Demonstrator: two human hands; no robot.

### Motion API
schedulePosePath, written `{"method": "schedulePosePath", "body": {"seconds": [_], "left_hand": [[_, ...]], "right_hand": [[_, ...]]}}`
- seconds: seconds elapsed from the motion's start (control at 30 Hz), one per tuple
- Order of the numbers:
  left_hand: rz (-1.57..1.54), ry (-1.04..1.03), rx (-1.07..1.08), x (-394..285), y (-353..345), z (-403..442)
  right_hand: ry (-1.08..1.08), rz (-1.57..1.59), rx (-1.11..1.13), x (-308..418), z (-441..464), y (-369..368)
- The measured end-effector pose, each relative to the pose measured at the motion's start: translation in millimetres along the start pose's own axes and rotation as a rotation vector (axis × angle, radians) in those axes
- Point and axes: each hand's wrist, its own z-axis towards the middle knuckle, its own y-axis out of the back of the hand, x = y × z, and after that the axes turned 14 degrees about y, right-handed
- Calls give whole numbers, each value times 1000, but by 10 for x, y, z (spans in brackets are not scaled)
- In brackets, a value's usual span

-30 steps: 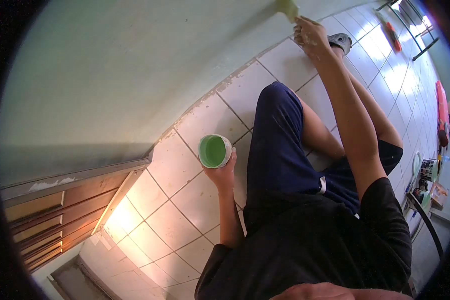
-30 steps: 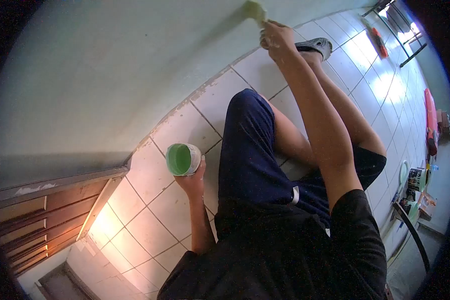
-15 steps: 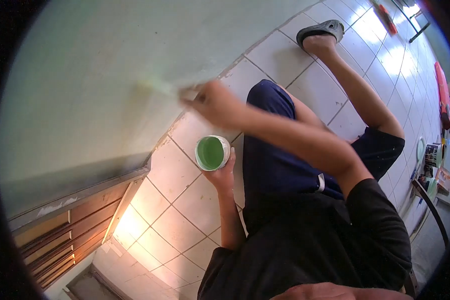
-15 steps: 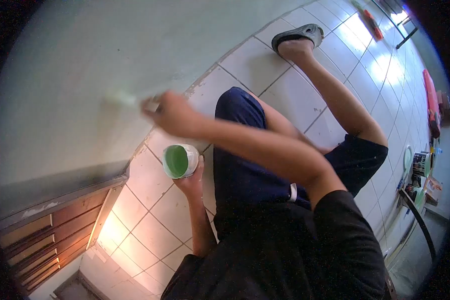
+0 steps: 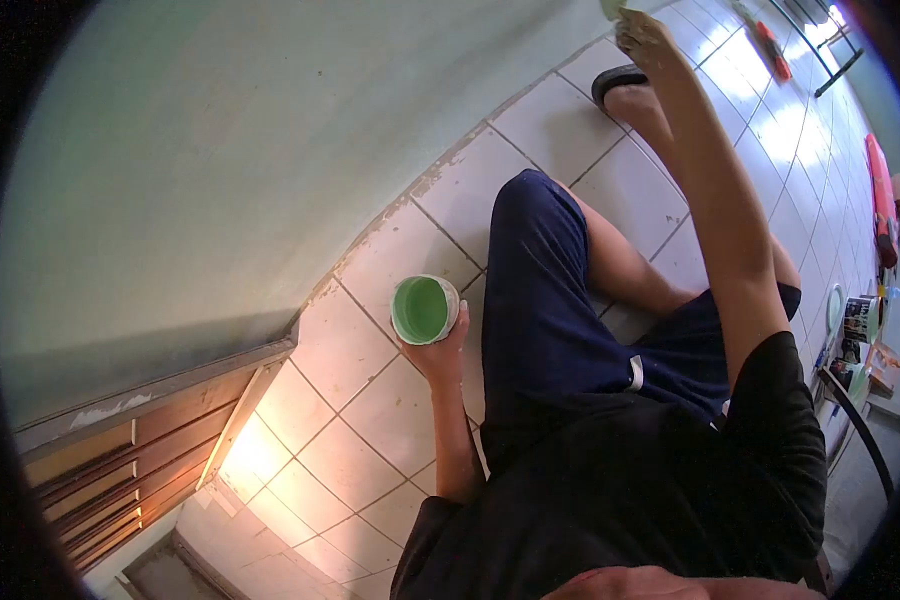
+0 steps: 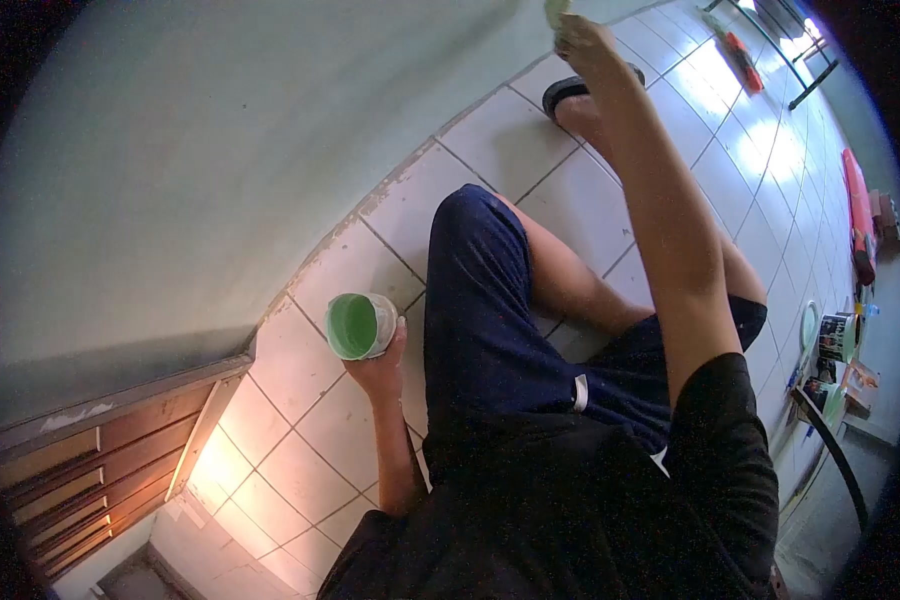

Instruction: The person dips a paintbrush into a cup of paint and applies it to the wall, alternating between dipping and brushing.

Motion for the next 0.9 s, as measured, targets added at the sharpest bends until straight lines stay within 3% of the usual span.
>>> {"method": "schedulePosePath", "body": {"seconds": [0.07, 0.1, 0.13, 0.2, 0.27, 0.4, 0.43, 0.53, 0.6, 0.73, 0.83, 0.9], "left_hand": [[42, -9, -18, -25, -2, -6], [-15, 5, -26, -99, -24, -7], [-74, 21, -32, -138, -53, -15], [-33, 25, -14, -113, -70, -21], [7, 21, 10, -83, -112, 5], [-40, 34, 62, -65, -180, 23], [-73, 54, 59, -86, -196, 23], [-70, -34, 21, -225, -188, -11], [-46, -51, 3, -142, -152, -10], [-79, -17, -6, 121, -27, -11], [7, 101, -18, 287, 58, 13], [0, 113, -38, 286, 87, 34]], "right_hand": [[81, -67, -116, -217, 64, -259], [82, -67, -120, 11, -483, -573], [140, -296, -283, 213, -925, -1348], [-38, 23, -252, 332, -1560, -1926], [-4, -138, -110, 424, -2118, -2198], [-65, -352, 422, 801, -2887, -2503], [32, -311, 555, 762, -2961, -2623], [-172, -16, 735, 873, -3048, -2891], [-263, 28, 739, 884, -2983, -2912], [-293, 115, 478, 750, -2447, -2361], [-119, -132, 302, 828, -2083, -1833], [-129, -63, 298, 827, -1738, -1357]]}}
